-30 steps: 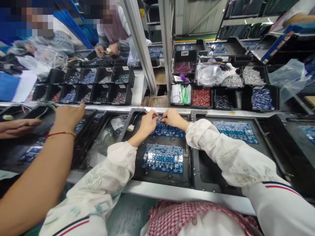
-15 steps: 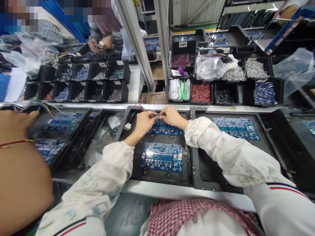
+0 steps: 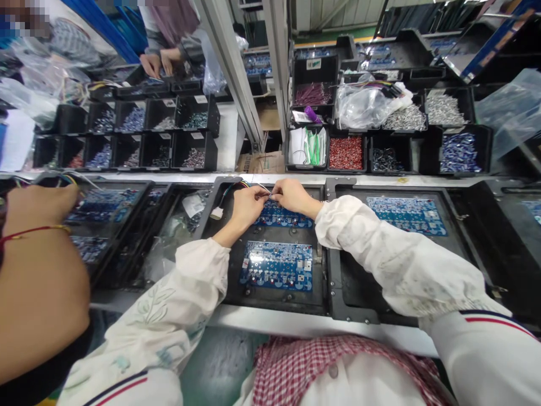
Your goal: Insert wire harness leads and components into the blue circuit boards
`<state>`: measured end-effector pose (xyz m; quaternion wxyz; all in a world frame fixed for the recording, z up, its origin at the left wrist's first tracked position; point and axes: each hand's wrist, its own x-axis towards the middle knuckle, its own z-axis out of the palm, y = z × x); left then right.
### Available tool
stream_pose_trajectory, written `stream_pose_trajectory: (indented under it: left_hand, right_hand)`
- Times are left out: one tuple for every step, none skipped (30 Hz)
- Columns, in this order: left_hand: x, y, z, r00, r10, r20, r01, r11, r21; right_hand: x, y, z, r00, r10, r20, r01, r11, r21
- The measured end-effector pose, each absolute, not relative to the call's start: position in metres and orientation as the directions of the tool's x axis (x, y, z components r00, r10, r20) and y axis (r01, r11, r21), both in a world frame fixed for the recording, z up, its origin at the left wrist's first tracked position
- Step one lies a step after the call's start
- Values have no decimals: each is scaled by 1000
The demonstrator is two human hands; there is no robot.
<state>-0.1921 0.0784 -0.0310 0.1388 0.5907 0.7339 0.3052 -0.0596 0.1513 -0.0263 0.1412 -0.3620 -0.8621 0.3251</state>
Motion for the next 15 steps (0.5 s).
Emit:
stream_pose_trajectory:
  left_hand:
    - [-192, 78, -31, -261, 951, 164, 793, 114, 598]
    - [-192, 78, -31, -259, 951, 169, 801, 114, 588]
    - [-191, 78, -31, -259, 951, 170, 803, 114, 586]
    - [-191, 78, -31, -260, 951, 168, 800, 115, 589]
    - [-191, 78, -31, -262, 951, 164, 795, 117, 595]
    - [-191, 78, -31, -266, 951, 160, 790, 120, 601]
    - [-191, 78, -31, -268, 951, 156, 786, 123, 606]
    - [-190, 78, -31, -271, 950, 153, 783, 125, 609]
    - [-190, 78, -31, -271, 951, 151, 783, 127, 609]
    - [-190, 79, -31, -272, 951, 150, 784, 129, 608]
    - [-190, 79, -31, -271, 951, 149, 786, 129, 605]
    - [-190, 79, -31, -271, 951, 148, 788, 131, 601]
    - [-190, 79, -32, -270, 952, 147, 792, 132, 596]
    - [-189, 79, -32, -269, 952, 148, 795, 133, 591]
    - [-189, 79, -32, -266, 952, 149, 799, 132, 587]
  right_hand:
    - [-60, 151, -26, -699, 715, 8, 531, 527, -664]
    - [-60, 151, -26, -701, 713, 7, 530, 527, -665]
    - [-60, 152, -26, -701, 713, 5, 530, 526, -665]
    - [-60, 152, -26, -701, 713, 3, 532, 525, -664]
    - [-59, 152, -25, -700, 714, 1, 534, 525, -662]
    - [-59, 151, -25, -700, 714, -1, 537, 526, -659]
    - [-59, 151, -25, -699, 715, -2, 540, 527, -656]
    - [-59, 151, -24, -699, 715, -2, 542, 528, -653]
    - [-59, 151, -24, -700, 714, -1, 543, 531, -651]
    - [-59, 151, -24, -700, 714, -2, 543, 531, -650]
    - [-59, 151, -24, -700, 714, -5, 545, 530, -650]
    - [-59, 151, -23, -700, 714, -8, 546, 528, -651]
    - [-59, 151, -23, -699, 715, -10, 547, 526, -651]
    - [-59, 151, -23, -698, 716, -11, 550, 525, -650]
    - [-59, 151, -23, -696, 718, -11, 552, 525, -648]
